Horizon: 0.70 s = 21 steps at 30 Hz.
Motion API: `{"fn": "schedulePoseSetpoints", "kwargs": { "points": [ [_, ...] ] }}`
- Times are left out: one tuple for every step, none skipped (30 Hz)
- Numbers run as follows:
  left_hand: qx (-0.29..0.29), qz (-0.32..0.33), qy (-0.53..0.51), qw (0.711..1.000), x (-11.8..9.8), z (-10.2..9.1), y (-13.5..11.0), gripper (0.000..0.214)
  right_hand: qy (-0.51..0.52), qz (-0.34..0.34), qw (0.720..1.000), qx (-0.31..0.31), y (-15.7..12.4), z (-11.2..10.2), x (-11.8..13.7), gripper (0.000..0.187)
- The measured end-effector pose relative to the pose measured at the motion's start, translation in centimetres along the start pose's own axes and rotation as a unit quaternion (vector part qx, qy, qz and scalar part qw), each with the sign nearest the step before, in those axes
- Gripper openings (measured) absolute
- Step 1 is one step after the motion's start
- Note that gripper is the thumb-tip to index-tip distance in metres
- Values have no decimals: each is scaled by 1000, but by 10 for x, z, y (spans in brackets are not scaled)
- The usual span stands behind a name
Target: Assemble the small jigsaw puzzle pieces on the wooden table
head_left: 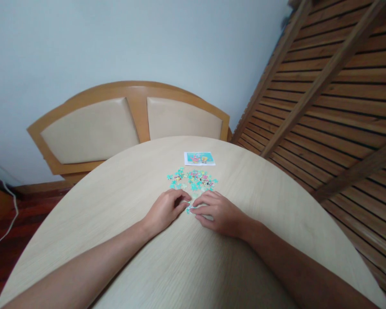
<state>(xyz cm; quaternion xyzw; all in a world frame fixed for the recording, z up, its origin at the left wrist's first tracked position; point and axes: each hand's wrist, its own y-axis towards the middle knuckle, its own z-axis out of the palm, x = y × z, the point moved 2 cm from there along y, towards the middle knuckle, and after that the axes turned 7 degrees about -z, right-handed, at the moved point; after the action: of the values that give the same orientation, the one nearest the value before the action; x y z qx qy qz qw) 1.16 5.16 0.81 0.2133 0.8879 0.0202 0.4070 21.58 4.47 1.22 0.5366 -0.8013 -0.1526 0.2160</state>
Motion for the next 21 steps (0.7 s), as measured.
{"fn": "schedulePoseSetpoints", "kwargs": {
  "points": [
    [-2, 1, 5, 1000, 1, 0, 0, 10, -2, 1, 1000, 2, 0, 0, 0, 19],
    [-4, 1, 12, 1000, 1, 0, 0, 9, -4, 1, 1000, 3, 0, 0, 1, 18],
    [-6, 4, 19, 1000, 1, 0, -1, 9, -7, 0, 1000, 3, 0, 0, 1, 18],
    [-7, 7, 28, 1000, 1, 0, -1, 9, -11, 0, 1000, 3, 1, 0, 1, 18],
    [-6, 12, 38, 999, 1, 0, -2, 9, -14, -1, 1000, 4, 1, 0, 1, 18],
    [-5, 16, 47, 999, 1, 0, -2, 10, -16, -1, 1000, 4, 1, 0, 2, 18],
    [-4, 21, 55, 998, 1, 0, -3, 10, -17, -2, 1000, 4, 1, 0, 2, 19],
    [-2, 25, 62, 998, 1, 0, -3, 11, -18, -1, 1000, 5, 1, -1, 2, 19],
    [1, 30, 67, 997, 1, 0, -4, 11, -18, 0, 1000, 6, 0, -1, 2, 19],
    [4, 35, 71, 997, 1, -1, -4, 12, -18, 0, 1000, 7, 0, -1, 2, 20],
    [7, 41, 73, 996, 1, -1, -4, 12, -16, 1, 1000, 8, 0, -1, 3, 20],
    [11, 49, 76, 996, 0, -2, -5, 12, -14, 1, 1000, 7, 1, -2, 3, 20],
    [15, 58, 80, 995, -1, -3, -5, 12, -10, 2, 1000, 7, 1, -2, 3, 20],
    [19, 69, 84, 994, -2, -4, -5, 12, -3, 4, 1000, 6, 1, -2, 3, 20],
    [22, 81, 88, 993, -4, -5, -6, 13, 8, 7, 1000, 5, 1, -2, 3, 19],
    [25, 91, 92, 991, -5, -6, -6, 13, 21, 10, 1000, 3, 2, -2, 3, 19],
    [28, 101, 97, 990, -7, -7, -6, 13, 33, 15, 999, -2, 2, -3, 2, 18],
    [29, 109, 102, 988, -8, -7, -7, 12, 43, 22, 999, -13, 3, -3, 1, 17],
    [30, 115, 107, 987, -9, -8, -7, 12, 47, 32, 998, -31, 3, -4, -1, 16],
    [31, 118, 111, 986, -9, -8, -7, 13, 43, 49, 996, -55, 2, -6, -4, 16],
    [33, 119, 114, 986, -9, -8, -8, 13, 35, 73, 993, -83, 1, -8, -9, 16]
  ]
}}
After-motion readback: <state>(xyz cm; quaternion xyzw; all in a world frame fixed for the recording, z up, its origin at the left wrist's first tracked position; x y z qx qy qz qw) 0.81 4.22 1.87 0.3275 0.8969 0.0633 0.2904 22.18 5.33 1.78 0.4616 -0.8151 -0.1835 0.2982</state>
